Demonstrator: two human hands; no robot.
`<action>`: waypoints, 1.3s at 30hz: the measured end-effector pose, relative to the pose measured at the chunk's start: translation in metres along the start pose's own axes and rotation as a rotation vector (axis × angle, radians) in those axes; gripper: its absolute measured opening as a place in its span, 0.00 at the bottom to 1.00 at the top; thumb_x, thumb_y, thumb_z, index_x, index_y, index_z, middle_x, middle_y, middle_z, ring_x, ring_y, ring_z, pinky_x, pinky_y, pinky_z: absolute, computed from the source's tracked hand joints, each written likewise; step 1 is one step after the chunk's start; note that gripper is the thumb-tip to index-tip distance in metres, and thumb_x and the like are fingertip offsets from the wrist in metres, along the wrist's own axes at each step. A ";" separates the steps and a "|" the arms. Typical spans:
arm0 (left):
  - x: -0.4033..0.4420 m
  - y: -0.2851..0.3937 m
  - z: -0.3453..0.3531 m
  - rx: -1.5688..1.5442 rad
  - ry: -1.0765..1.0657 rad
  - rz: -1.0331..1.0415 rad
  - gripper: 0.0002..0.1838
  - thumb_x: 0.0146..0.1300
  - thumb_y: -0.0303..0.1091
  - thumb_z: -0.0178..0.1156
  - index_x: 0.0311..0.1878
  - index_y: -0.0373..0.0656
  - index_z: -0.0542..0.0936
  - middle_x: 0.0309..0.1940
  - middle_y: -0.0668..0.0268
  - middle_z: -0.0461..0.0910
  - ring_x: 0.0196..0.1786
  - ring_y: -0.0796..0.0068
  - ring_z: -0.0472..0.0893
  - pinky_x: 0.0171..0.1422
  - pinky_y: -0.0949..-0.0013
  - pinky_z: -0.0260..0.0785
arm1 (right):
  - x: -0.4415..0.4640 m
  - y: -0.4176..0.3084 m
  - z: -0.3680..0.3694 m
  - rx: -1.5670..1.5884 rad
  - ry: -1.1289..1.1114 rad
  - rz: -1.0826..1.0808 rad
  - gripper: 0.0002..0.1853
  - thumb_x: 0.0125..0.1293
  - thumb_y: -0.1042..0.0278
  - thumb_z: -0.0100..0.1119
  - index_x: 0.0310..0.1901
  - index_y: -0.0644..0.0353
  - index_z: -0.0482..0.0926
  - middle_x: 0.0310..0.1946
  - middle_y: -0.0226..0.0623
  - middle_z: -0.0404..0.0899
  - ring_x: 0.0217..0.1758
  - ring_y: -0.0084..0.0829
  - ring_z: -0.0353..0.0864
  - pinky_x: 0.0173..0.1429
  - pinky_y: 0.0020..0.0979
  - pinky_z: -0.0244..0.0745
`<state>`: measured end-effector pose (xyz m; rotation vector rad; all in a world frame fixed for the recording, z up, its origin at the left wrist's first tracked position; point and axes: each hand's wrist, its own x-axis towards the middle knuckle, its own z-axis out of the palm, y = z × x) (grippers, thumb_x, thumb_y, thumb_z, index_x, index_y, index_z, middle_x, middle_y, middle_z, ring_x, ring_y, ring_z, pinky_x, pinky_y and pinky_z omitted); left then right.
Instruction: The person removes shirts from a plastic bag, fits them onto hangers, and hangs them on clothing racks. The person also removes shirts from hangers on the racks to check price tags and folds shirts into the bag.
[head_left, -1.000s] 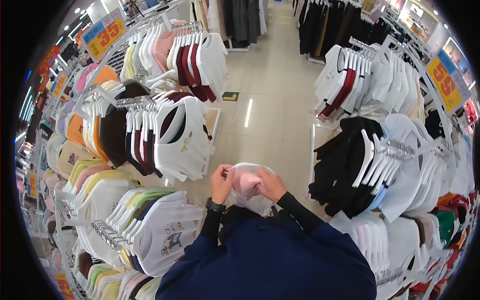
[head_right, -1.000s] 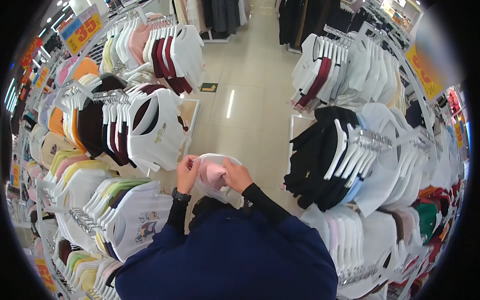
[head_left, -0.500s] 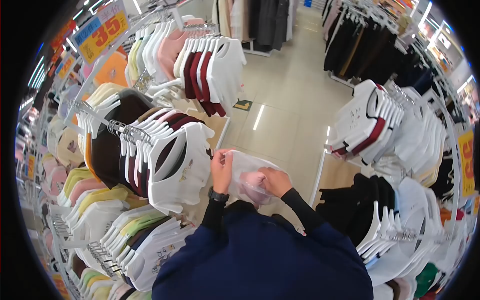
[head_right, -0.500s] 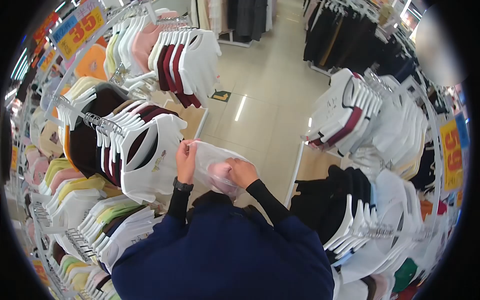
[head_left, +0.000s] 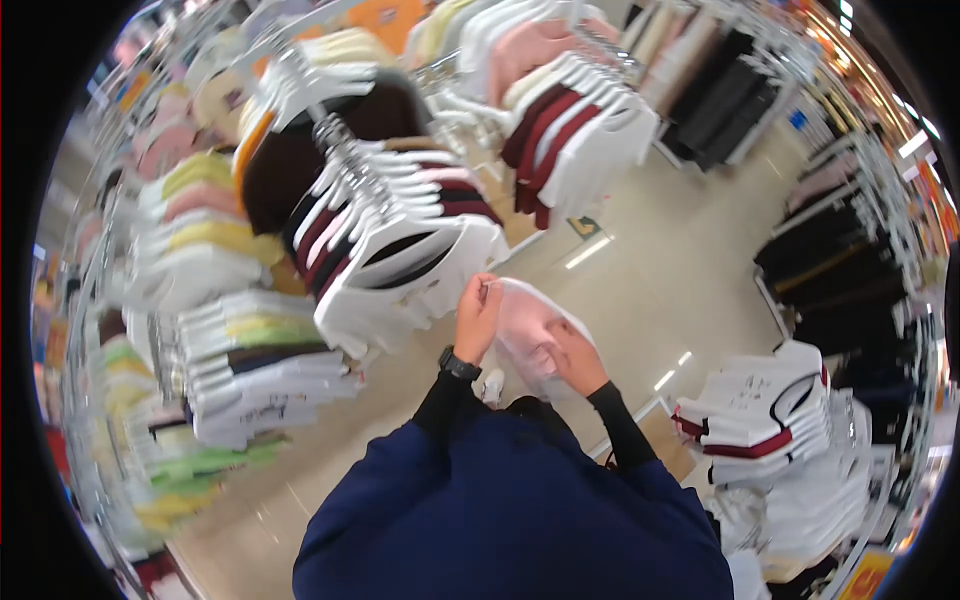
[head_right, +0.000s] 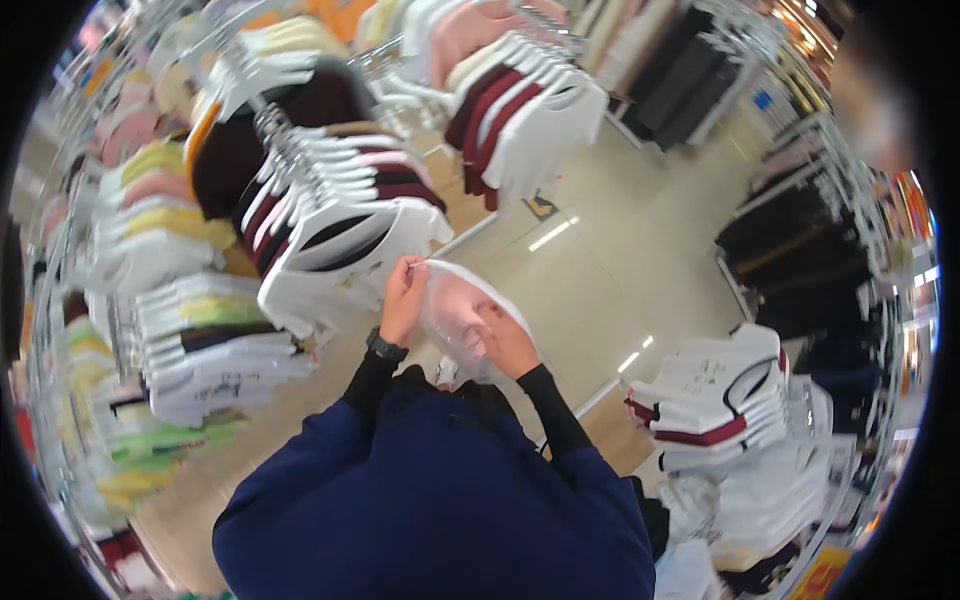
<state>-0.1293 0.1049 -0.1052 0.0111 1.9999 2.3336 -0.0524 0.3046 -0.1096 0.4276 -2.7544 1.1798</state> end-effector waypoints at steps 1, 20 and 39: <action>-0.006 0.000 -0.008 -0.013 0.056 -0.030 0.07 0.72 0.33 0.55 0.45 0.39 0.74 0.37 0.68 0.80 0.40 0.83 0.75 0.45 0.77 0.68 | 0.005 0.001 -0.003 0.077 -0.005 -0.067 0.14 0.67 0.66 0.53 0.51 0.62 0.76 0.50 0.49 0.77 0.54 0.50 0.75 0.57 0.41 0.72; -0.118 0.062 -0.063 -0.068 0.434 0.034 0.05 0.67 0.30 0.56 0.35 0.40 0.75 0.42 0.70 0.81 0.38 0.87 0.70 0.46 0.78 0.62 | 0.006 -0.007 0.019 1.796 -0.201 0.630 0.25 0.76 0.54 0.42 0.65 0.64 0.66 0.64 0.45 0.71 0.66 0.40 0.70 0.71 0.41 0.64; -0.229 0.070 -0.155 -0.250 0.620 0.101 0.07 0.70 0.34 0.56 0.35 0.44 0.74 0.35 0.76 0.77 0.35 0.90 0.67 0.41 0.79 0.60 | -0.009 -0.111 0.083 1.746 -0.343 0.564 0.25 0.74 0.56 0.44 0.64 0.66 0.67 0.63 0.46 0.72 0.66 0.42 0.72 0.70 0.42 0.65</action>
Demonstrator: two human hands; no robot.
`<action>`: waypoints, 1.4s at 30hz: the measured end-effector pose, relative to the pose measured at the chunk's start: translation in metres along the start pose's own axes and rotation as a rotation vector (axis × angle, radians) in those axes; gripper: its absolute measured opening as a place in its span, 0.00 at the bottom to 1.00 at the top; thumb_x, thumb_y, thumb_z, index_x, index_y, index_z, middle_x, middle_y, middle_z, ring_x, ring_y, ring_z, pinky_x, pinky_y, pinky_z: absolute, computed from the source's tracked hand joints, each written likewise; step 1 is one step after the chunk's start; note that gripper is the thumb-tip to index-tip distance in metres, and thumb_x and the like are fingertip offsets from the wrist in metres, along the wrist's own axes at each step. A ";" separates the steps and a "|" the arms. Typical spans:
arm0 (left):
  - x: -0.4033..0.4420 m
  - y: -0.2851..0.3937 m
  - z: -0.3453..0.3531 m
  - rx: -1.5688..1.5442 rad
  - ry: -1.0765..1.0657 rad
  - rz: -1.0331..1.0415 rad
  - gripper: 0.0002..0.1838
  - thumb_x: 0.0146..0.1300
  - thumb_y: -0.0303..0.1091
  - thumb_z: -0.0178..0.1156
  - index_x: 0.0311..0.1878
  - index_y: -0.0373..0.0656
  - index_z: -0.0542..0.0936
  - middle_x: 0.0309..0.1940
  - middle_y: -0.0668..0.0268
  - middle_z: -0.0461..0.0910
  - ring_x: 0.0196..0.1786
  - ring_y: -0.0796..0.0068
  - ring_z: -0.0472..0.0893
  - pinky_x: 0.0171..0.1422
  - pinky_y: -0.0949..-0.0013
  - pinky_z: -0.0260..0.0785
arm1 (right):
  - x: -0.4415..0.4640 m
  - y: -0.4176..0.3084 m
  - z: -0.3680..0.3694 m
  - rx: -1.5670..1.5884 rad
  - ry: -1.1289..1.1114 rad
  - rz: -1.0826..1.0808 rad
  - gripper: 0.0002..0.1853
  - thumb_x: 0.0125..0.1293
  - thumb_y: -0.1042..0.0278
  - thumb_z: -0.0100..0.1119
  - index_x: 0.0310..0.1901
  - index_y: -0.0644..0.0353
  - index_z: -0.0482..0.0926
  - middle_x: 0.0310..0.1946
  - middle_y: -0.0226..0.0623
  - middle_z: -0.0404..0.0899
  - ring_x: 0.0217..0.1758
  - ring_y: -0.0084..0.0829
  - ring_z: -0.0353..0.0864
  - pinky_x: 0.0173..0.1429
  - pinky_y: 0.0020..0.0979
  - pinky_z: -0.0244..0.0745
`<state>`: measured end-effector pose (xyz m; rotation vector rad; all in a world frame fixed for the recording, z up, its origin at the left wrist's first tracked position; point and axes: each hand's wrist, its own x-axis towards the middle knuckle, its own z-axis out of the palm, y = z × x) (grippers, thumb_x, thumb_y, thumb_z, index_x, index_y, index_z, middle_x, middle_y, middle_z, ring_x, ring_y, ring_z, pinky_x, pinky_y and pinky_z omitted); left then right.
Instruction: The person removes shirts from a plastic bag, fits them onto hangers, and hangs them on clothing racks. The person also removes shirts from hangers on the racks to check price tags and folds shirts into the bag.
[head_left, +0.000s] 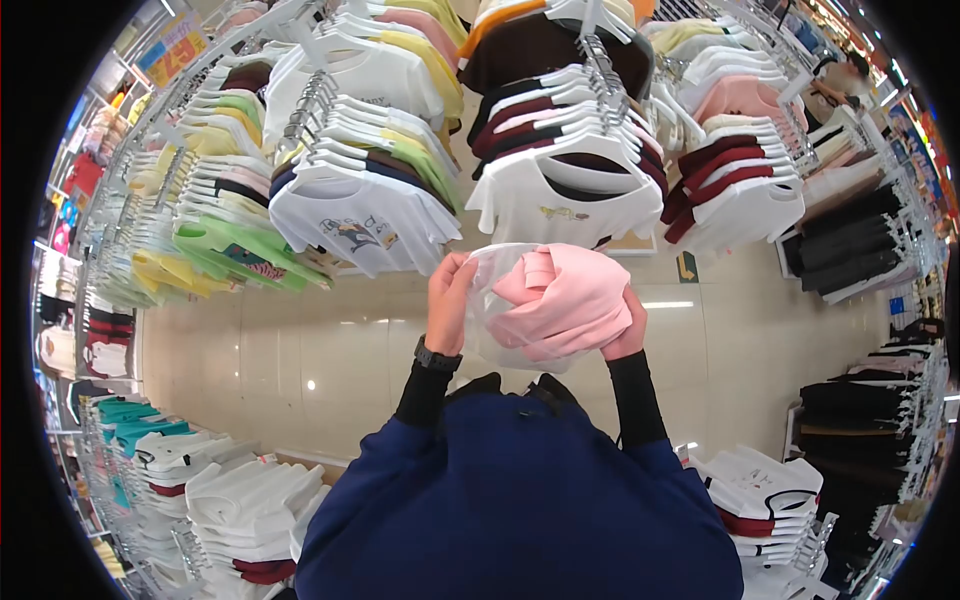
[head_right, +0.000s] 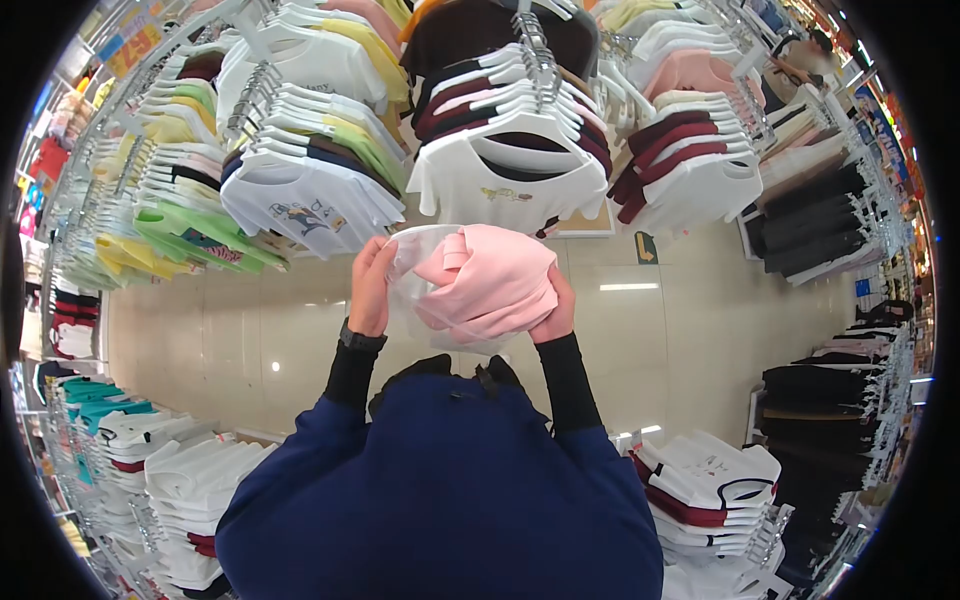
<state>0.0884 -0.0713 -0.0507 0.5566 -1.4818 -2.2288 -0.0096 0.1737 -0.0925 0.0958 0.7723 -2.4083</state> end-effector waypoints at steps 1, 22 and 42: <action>-0.004 0.012 0.002 -0.006 0.015 0.034 0.07 0.69 0.33 0.57 0.35 0.44 0.74 0.38 0.74 0.78 0.35 0.90 0.67 0.41 0.79 0.60 | 0.001 0.005 0.006 -0.003 0.010 -0.003 0.25 0.74 0.56 0.44 0.64 0.66 0.67 0.62 0.46 0.73 0.66 0.42 0.72 0.70 0.42 0.65; 0.017 -0.034 -0.129 0.053 0.128 -0.113 0.09 0.60 0.22 0.44 0.34 0.39 0.76 0.25 0.71 0.73 0.26 0.85 0.67 0.29 0.79 0.57 | 0.005 -0.002 0.023 -0.730 0.178 -0.595 0.20 0.73 0.61 0.49 0.61 0.62 0.70 0.57 0.43 0.76 0.58 0.37 0.77 0.60 0.37 0.74; -0.013 0.037 -0.012 1.026 -0.037 0.347 0.14 0.57 0.39 0.66 0.38 0.36 0.81 0.30 0.53 0.83 0.34 0.55 0.85 0.36 0.60 0.73 | -0.016 0.065 0.111 -1.192 -0.035 -0.677 0.26 0.65 0.67 0.59 0.64 0.60 0.66 0.68 0.45 0.61 0.70 0.42 0.63 0.71 0.37 0.58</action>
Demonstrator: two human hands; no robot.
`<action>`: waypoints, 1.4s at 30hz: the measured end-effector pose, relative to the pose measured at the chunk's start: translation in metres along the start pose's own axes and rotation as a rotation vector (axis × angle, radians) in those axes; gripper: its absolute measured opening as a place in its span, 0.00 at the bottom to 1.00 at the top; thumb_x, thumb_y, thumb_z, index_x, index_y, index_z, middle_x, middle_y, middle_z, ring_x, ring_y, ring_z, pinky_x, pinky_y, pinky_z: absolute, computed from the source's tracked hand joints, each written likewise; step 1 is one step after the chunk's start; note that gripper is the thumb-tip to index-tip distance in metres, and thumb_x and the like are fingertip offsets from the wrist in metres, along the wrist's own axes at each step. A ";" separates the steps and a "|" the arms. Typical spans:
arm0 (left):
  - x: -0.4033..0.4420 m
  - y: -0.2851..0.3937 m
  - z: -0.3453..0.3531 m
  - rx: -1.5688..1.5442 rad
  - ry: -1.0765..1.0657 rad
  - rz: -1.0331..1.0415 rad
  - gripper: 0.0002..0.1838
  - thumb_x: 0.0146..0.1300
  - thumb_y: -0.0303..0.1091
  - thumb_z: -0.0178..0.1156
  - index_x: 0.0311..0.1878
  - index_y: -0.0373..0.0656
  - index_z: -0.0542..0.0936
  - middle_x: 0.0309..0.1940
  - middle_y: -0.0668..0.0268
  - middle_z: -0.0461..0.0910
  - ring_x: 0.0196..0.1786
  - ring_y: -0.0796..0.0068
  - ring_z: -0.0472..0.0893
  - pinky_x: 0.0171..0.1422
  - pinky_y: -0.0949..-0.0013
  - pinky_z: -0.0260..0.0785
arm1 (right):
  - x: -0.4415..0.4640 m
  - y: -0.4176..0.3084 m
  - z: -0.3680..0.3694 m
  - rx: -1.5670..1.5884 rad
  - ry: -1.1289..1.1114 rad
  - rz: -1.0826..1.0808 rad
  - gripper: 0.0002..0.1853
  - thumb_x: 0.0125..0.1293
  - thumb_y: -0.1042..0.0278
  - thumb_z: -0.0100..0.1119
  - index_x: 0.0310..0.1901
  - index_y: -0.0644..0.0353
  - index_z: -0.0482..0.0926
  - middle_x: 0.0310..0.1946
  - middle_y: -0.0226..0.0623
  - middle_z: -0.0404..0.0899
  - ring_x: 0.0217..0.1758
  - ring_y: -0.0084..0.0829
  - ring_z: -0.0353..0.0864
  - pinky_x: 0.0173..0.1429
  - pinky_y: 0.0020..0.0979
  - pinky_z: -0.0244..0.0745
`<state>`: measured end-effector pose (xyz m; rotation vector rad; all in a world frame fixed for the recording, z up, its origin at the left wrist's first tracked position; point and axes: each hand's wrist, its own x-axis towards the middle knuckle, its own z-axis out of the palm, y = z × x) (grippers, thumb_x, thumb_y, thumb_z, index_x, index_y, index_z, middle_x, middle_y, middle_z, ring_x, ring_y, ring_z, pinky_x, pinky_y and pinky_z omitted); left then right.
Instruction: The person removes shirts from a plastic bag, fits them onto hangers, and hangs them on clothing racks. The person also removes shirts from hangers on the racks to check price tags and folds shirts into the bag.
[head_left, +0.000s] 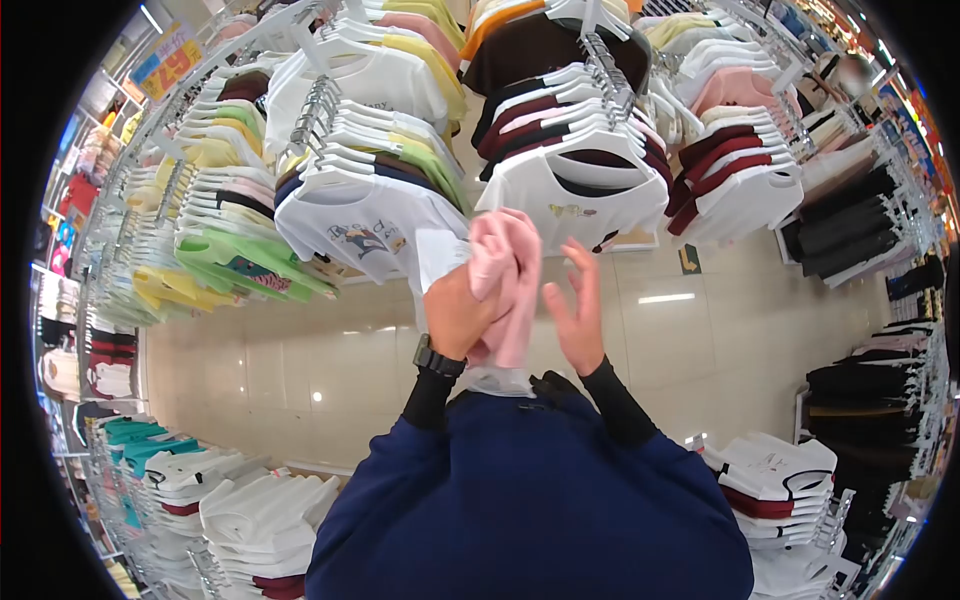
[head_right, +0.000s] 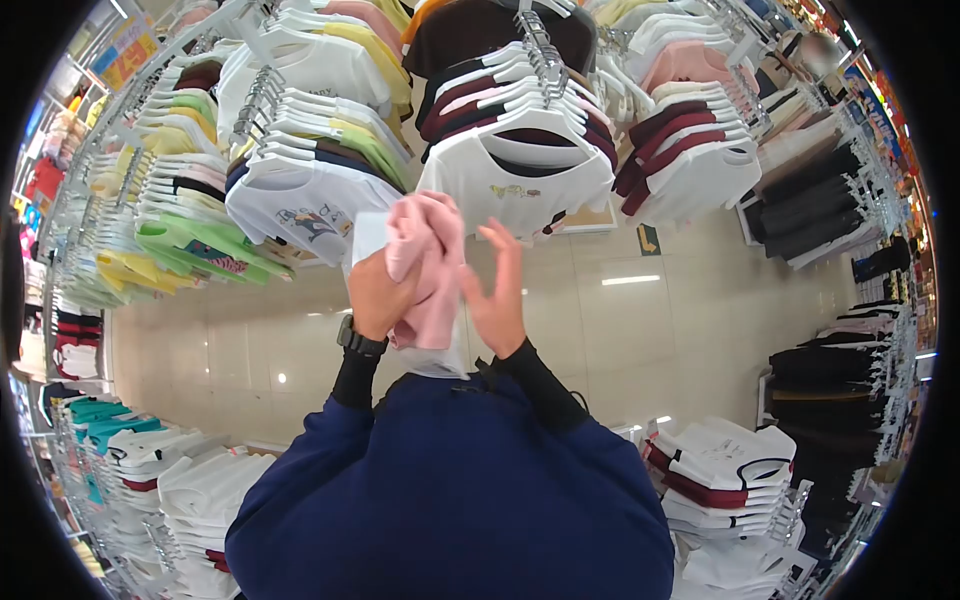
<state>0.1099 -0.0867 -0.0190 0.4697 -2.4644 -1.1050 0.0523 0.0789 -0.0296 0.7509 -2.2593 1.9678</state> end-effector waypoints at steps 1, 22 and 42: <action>-0.002 0.008 -0.003 0.145 -0.058 0.076 0.14 0.57 0.38 0.65 0.38 0.37 0.81 0.31 0.52 0.83 0.35 0.53 0.85 0.36 0.60 0.73 | 0.000 -0.001 0.005 0.065 -0.070 -0.016 0.27 0.65 0.67 0.59 0.64 0.60 0.66 0.68 0.45 0.62 0.70 0.43 0.64 0.71 0.37 0.59; 0.005 -0.047 0.026 -0.746 -0.122 -0.348 0.22 0.67 0.46 0.62 0.31 0.32 0.83 0.21 0.69 0.79 0.26 0.85 0.74 0.27 0.74 0.65 | 0.010 0.023 0.025 0.773 -0.264 0.576 0.24 0.71 0.64 0.56 0.65 0.62 0.66 0.55 0.37 0.78 0.53 0.25 0.80 0.55 0.27 0.77; -0.053 -0.064 -0.149 0.070 0.309 0.182 0.30 0.48 0.37 0.72 0.58 0.48 0.76 0.42 0.60 0.84 0.41 0.57 0.84 0.42 0.60 0.75 | 0.028 -0.067 0.202 0.765 -0.469 0.479 0.11 0.73 0.63 0.53 0.48 0.60 0.76 0.35 0.29 0.79 0.32 0.18 0.78 0.35 0.23 0.75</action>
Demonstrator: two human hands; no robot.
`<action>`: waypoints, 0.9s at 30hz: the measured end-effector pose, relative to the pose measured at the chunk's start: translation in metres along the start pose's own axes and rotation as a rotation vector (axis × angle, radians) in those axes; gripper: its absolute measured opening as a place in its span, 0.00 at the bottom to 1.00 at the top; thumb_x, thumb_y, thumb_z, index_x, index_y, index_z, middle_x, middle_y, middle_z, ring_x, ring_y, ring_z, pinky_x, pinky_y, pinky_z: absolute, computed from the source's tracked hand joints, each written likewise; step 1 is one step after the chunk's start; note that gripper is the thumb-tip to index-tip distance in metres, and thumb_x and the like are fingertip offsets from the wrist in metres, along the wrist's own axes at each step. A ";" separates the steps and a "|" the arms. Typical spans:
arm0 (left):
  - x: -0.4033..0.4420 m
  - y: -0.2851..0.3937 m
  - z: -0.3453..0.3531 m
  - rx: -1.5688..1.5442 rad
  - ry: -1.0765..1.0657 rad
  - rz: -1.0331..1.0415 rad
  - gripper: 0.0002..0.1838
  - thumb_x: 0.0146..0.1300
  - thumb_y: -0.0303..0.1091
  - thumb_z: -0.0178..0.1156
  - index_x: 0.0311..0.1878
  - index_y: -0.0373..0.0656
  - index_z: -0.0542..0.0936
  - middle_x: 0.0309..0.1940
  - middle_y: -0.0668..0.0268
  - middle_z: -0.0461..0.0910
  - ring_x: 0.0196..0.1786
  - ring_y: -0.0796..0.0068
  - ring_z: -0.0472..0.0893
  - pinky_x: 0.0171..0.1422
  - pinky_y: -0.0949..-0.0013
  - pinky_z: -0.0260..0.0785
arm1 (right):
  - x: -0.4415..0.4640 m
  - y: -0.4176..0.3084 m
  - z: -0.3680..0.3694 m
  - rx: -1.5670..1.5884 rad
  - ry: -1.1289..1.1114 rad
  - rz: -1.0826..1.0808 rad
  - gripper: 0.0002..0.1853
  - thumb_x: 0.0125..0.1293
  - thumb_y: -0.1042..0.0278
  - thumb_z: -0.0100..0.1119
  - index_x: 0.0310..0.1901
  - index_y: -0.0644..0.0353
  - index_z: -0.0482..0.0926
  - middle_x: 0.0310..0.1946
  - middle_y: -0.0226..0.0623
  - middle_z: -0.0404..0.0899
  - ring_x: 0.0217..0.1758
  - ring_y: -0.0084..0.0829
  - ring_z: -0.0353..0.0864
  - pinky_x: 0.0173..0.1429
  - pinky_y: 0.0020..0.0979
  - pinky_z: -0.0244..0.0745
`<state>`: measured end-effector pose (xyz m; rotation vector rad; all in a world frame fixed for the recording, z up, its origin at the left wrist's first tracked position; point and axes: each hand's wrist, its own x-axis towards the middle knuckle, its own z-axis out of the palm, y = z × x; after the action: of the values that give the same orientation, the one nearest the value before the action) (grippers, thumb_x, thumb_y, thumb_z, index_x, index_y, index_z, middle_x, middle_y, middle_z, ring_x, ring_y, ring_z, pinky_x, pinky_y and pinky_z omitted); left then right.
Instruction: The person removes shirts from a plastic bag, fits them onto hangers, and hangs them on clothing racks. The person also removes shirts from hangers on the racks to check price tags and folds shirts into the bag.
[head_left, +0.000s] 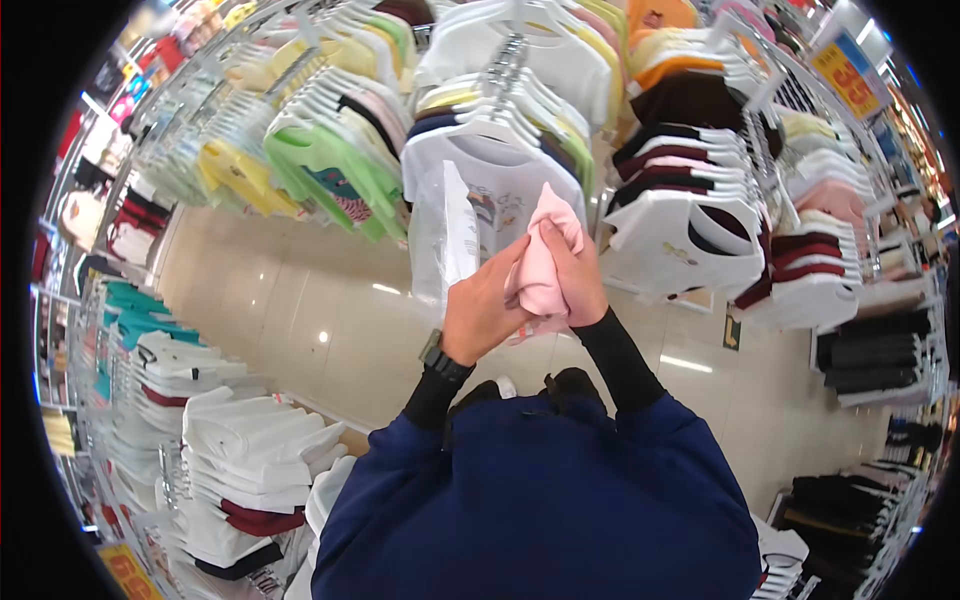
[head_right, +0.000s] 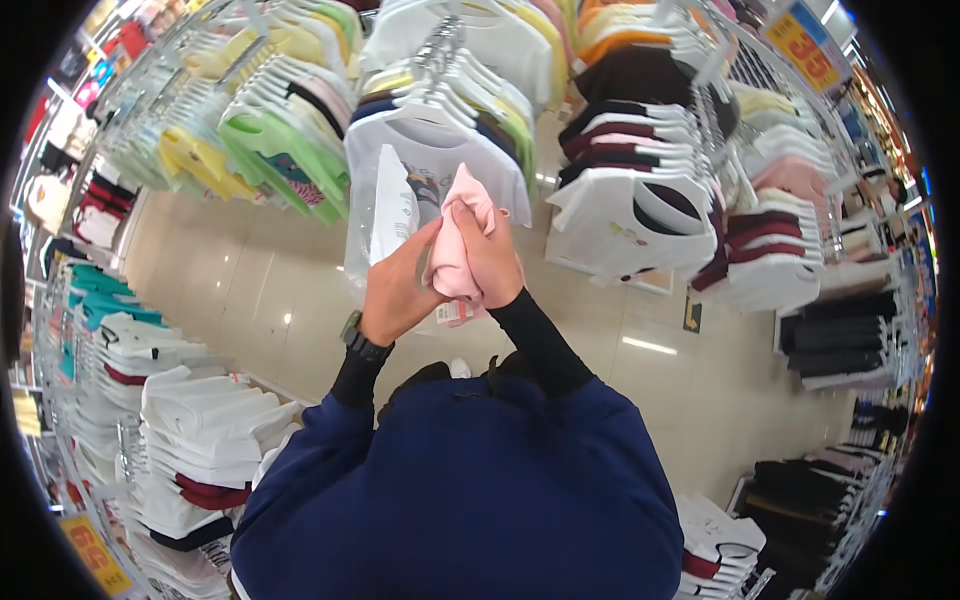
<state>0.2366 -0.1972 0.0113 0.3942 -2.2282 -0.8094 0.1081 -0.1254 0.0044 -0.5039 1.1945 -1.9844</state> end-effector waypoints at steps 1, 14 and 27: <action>-0.002 -0.013 -0.004 0.005 -0.026 -0.032 0.29 0.48 0.36 0.72 0.57 0.48 0.77 0.41 0.60 0.84 0.41 0.56 0.84 0.41 0.60 0.75 | 0.004 0.005 0.009 0.003 -0.018 0.009 0.11 0.74 0.63 0.53 0.48 0.60 0.76 0.35 0.28 0.79 0.32 0.18 0.78 0.35 0.22 0.74; -0.015 -0.204 -0.009 0.200 -0.099 -0.285 0.14 0.51 0.33 0.65 0.44 0.50 0.83 0.30 0.56 0.83 0.36 0.48 0.81 0.37 0.56 0.74 | 0.078 0.002 0.056 0.371 -0.124 0.338 0.18 0.71 0.49 0.55 0.50 0.55 0.72 0.35 0.35 0.79 0.29 0.24 0.82 0.26 0.26 0.77; -0.020 -0.253 -0.041 0.161 -0.275 -0.399 0.12 0.51 0.33 0.64 0.41 0.48 0.83 0.34 0.54 0.83 0.40 0.46 0.80 0.42 0.54 0.74 | 0.079 -0.027 -0.058 0.170 0.021 -0.190 0.24 0.53 0.80 0.54 0.55 0.64 0.71 0.41 0.36 0.79 0.42 0.28 0.79 0.45 0.25 0.74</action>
<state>0.2890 -0.3967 -0.1427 0.8721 -2.5192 -0.9365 0.0084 -0.1449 -0.0043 -0.5269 1.0095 -2.2349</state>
